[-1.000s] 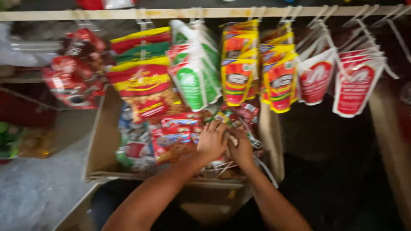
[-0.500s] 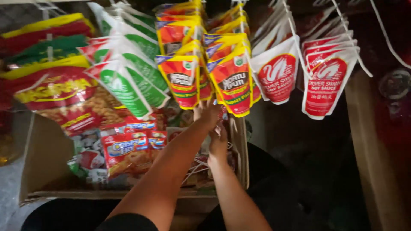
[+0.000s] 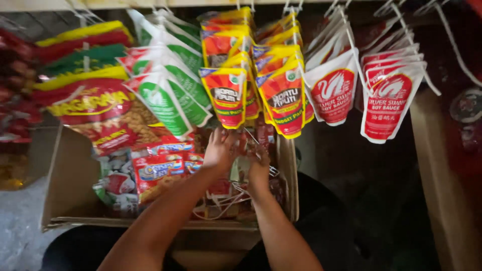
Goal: Stocking and organizing various snack and condiment pouches on wire shelving and hooks.
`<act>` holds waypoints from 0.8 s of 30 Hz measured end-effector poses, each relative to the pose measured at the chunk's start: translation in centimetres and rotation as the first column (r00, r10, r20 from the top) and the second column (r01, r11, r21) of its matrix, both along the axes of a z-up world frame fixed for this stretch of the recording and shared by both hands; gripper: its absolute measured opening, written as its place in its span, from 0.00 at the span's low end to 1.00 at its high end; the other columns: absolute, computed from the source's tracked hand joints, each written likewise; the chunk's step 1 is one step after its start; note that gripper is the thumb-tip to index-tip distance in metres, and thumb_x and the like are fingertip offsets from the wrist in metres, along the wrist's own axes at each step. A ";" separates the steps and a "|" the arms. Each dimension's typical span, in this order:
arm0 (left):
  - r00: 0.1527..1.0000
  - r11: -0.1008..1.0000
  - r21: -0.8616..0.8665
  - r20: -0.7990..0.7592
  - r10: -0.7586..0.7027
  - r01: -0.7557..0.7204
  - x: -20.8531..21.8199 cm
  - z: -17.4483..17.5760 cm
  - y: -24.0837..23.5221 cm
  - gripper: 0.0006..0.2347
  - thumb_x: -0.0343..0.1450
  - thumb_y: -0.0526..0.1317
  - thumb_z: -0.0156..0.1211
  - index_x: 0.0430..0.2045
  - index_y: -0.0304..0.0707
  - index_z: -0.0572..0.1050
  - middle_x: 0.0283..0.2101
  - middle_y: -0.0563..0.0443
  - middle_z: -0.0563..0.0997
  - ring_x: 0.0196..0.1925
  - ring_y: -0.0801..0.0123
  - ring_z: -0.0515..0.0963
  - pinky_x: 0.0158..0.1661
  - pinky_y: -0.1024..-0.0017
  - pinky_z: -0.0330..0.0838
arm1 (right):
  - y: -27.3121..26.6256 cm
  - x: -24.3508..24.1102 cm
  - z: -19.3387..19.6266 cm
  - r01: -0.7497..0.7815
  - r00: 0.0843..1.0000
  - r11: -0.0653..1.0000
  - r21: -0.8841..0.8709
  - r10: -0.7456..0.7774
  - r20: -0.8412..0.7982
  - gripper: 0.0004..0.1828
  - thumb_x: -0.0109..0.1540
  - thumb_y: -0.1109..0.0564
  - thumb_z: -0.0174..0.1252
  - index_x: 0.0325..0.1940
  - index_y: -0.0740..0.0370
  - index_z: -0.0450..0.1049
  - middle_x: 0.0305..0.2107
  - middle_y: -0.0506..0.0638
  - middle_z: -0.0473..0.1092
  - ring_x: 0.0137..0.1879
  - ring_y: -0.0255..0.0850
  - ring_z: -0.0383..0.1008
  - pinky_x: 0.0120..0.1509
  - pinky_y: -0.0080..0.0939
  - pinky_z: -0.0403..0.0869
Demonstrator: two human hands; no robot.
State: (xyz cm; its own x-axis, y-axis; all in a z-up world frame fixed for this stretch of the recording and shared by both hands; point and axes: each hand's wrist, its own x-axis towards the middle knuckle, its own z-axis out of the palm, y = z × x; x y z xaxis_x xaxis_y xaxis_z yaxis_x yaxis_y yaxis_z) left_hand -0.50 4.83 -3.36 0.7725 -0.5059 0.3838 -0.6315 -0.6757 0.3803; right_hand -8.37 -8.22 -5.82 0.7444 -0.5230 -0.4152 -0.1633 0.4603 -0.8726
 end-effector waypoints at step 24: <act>0.988 0.929 -0.366 -0.155 0.003 -0.060 -13.5 19.2 17.0 0.20 0.66 0.33 0.63 0.55 0.39 0.71 0.51 0.38 0.78 0.49 0.42 0.79 0.46 0.54 0.75 | 4.2 -2.7 16.2 -0.566 0.752 0.823 0.039 0.496 0.435 0.08 0.63 0.59 0.65 0.45 0.59 0.75 0.38 0.45 0.74 0.45 0.35 0.74 0.50 0.41 0.72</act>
